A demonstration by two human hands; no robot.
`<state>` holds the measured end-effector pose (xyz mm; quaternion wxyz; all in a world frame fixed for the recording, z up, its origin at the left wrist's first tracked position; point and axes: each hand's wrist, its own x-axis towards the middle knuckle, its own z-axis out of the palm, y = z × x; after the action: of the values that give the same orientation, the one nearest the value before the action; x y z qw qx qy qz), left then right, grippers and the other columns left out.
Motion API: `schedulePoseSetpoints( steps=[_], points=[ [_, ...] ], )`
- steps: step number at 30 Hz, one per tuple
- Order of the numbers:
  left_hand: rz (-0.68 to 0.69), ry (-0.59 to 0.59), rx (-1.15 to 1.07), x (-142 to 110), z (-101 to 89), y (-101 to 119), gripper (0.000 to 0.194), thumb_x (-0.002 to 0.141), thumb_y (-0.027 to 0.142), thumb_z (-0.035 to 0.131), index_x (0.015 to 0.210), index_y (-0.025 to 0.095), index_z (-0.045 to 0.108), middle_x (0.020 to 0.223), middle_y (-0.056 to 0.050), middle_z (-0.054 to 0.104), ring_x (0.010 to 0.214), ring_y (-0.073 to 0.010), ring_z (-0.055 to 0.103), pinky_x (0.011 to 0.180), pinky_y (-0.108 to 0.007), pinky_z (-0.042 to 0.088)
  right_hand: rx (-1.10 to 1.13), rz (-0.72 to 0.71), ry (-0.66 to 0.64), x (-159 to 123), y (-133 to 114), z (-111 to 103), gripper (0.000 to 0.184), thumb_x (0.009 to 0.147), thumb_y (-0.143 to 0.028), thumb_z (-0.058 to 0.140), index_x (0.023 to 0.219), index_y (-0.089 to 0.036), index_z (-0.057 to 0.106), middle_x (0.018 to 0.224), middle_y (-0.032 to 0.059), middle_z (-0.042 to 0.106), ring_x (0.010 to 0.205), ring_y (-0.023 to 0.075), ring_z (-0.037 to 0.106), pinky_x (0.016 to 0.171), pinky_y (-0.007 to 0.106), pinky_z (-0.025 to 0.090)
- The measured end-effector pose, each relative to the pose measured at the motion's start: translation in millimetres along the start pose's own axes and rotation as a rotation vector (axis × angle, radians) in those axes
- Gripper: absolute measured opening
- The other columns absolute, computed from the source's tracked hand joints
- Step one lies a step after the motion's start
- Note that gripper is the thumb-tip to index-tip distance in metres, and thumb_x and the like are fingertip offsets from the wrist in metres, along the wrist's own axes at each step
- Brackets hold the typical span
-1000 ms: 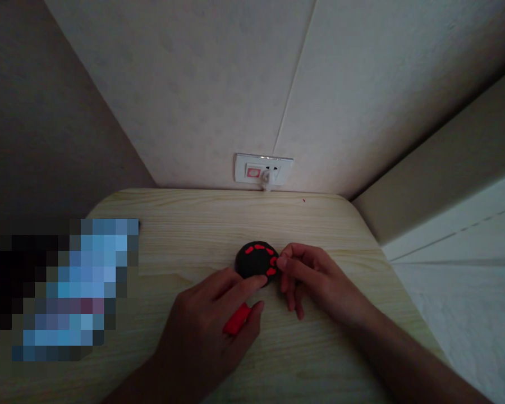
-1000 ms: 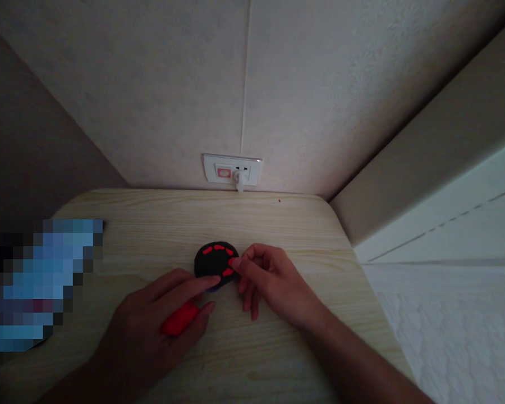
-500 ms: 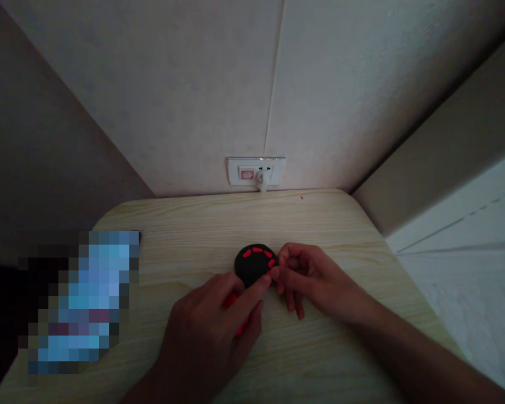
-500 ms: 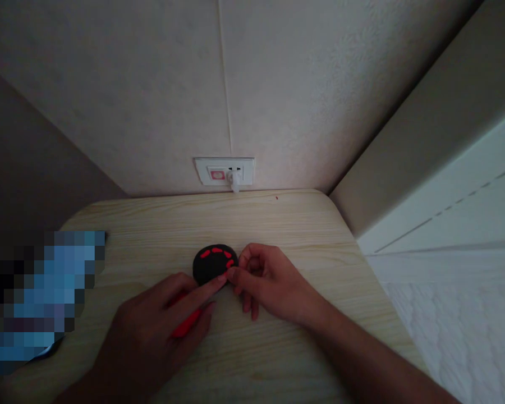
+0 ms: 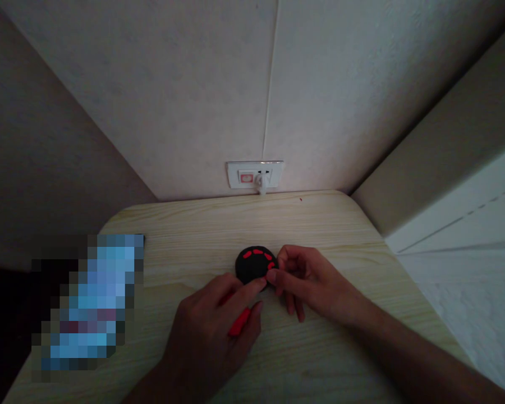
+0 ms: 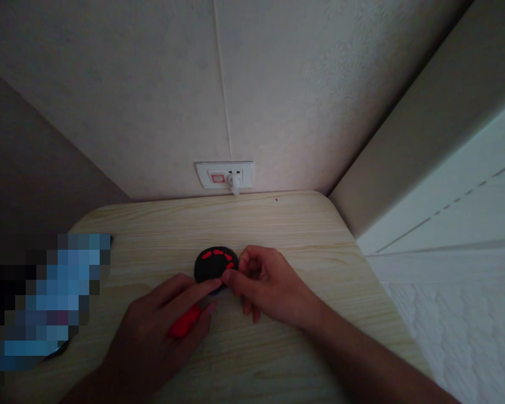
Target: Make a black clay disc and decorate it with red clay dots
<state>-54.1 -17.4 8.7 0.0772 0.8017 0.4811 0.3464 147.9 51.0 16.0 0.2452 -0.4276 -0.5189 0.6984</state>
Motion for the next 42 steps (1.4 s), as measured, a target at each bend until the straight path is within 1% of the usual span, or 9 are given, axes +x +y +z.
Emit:
schedulePoseSetpoints(
  steps=[12,20,25,28,30,32,35,38,42],
  points=[
    [-0.131,0.027,-0.063,2,-2.7,4,0.014,0.086,0.017,0.064,0.097,0.022,0.057,0.078,0.002,0.065,0.066,-0.0141,0.064,0.062,-0.024,0.051,-0.186,0.027,0.079,0,-1,7,0.038,0.083,-0.042,0.077,0.075,-0.023,0.045,0.043,-0.0105,0.053,0.03,0.0085,0.048,0.026,0.014,0.037],
    [-0.209,0.013,-0.207,2,-6.8,5,0.011,0.083,0.016,0.065,0.083,0.021,0.055,0.07,0.003,0.06,0.058,-0.012,0.057,0.056,-0.023,0.046,-0.081,-0.051,0.163,3,0,7,0.039,0.08,-0.049,0.078,0.078,-0.022,0.05,0.048,-0.0093,0.055,0.033,0.0091,0.049,0.027,0.016,0.039],
    [-0.376,0.159,-0.5,-1,-13.6,-2,0.018,0.09,0.024,0.06,0.073,0.02,0.058,0.062,0.002,0.057,0.054,-0.0127,0.053,0.052,-0.024,0.043,-0.094,-0.205,0.4,0,2,0,0.041,0.093,-0.051,0.062,0.066,-0.021,0.051,0.049,-0.0062,0.051,0.034,0.0081,0.043,0.031,0.019,0.033],
    [-0.525,0.17,-0.886,-6,-11.8,1,0.033,0.095,0.039,0.058,0.068,0.019,0.058,0.059,0.001,0.055,0.049,-0.0121,0.049,0.044,-0.023,0.039,-0.369,-0.462,0.495,-16,-2,4,0.053,0.102,-0.041,0.051,0.053,-0.02,0.049,0.045,-0.003,0.047,0.041,0.009,0.044,0.042,0.022,0.035],
    [-0.616,0.083,-1.174,-10,-6.7,7,0.044,0.094,0.053,0.055,0.069,0.018,0.059,0.058,-0.001,0.056,0.044,-0.0109,0.048,0.037,-0.021,0.035,-0.609,-0.706,0.35,-29,-3,14,0.047,0.102,-0.032,0.049,0.057,-0.02,0.053,0.048,-0.0026,0.049,0.043,0.0098,0.045,0.045,0.024,0.034],
    [-0.708,-0.033,-1.391,-13,0.3,15,0.052,0.092,0.066,0.05,0.074,0.018,0.058,0.056,0.0,0.056,0.039,-0.0089,0.044,0.034,-0.018,0.031,-0.7,-0.915,0.167,-38,-2,27,0.019,0.097,-0.033,0.061,0.083,-0.019,0.062,0.062,-0.0009,0.062,0.05,0.0112,0.055,0.05,0.024,0.041],
    [-0.775,-0.101,-1.522,-16,10.0,23,0.054,0.09,0.074,0.048,0.081,0.02,0.054,0.057,0.004,0.052,0.038,-0.0065,0.038,0.032,-0.015,0.03,-0.786,-0.98,0.043,-43,3,42,0.026,0.092,-0.03,0.072,0.113,-0.018,0.062,0.08,0.0027,0.071,0.063,0.0138,0.064,0.06,0.024,0.049],
    [-0.726,-0.106,-1.507,-18,13.6,23,0.049,0.092,0.07,0.049,0.088,0.021,0.052,0.063,0.006,0.047,0.043,-0.0061,0.037,0.034,-0.014,0.03,-0.791,-1.005,0.023,-40,6,46,0.022,0.094,-0.026,0.07,0.113,-0.017,0.066,0.084,0.0054,0.072,0.069,0.0151,0.066,0.062,0.024,0.051],
    [-0.604,-0.15,-1.374,-16,8.1,19,0.045,0.088,0.066,0.061,0.098,0.022,0.052,0.074,0.003,0.053,0.051,-0.0076,0.042,0.042,-0.017,0.037,-0.622,-0.907,0.064,-35,6,41,0.022,0.092,-0.027,0.072,0.111,-0.016,0.07,0.074,0.0035,0.068,0.057,0.0123,0.06,0.052,0.022,0.047]
  ],
)
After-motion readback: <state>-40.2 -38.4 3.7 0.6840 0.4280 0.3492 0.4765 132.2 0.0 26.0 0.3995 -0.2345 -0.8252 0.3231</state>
